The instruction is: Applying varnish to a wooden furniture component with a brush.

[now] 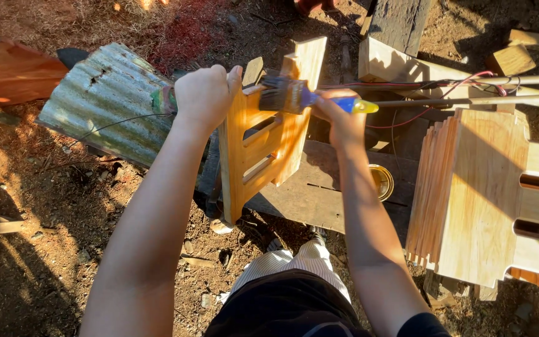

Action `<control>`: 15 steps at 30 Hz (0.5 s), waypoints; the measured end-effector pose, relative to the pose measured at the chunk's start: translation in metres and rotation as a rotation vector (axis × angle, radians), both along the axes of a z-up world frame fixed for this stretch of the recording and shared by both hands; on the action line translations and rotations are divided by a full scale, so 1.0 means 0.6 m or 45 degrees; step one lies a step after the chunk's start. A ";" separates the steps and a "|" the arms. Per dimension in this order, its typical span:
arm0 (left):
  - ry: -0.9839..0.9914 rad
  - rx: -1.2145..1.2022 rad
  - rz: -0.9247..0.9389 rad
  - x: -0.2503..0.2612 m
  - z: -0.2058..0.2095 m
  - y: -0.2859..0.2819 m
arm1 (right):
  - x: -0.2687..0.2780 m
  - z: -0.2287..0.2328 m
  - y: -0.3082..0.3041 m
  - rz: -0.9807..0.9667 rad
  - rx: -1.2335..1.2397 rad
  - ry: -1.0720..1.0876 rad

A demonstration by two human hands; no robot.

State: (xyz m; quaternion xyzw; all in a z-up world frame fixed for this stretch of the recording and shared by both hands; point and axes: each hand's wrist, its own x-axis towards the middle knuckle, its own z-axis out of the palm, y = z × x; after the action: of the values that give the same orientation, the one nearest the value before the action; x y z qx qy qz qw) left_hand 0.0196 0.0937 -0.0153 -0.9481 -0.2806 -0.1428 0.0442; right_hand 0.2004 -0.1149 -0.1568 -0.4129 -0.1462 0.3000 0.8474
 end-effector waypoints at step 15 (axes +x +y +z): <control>-0.124 0.044 -0.096 -0.018 0.001 -0.041 | -0.003 0.066 -0.058 0.033 0.079 -0.013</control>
State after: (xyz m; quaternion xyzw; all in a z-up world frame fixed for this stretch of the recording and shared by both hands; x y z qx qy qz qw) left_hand 0.0086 0.0689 -0.0149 -0.9490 -0.2441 -0.1950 0.0414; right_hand 0.1988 -0.1495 -0.1174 -0.3862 -0.1651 0.3041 0.8551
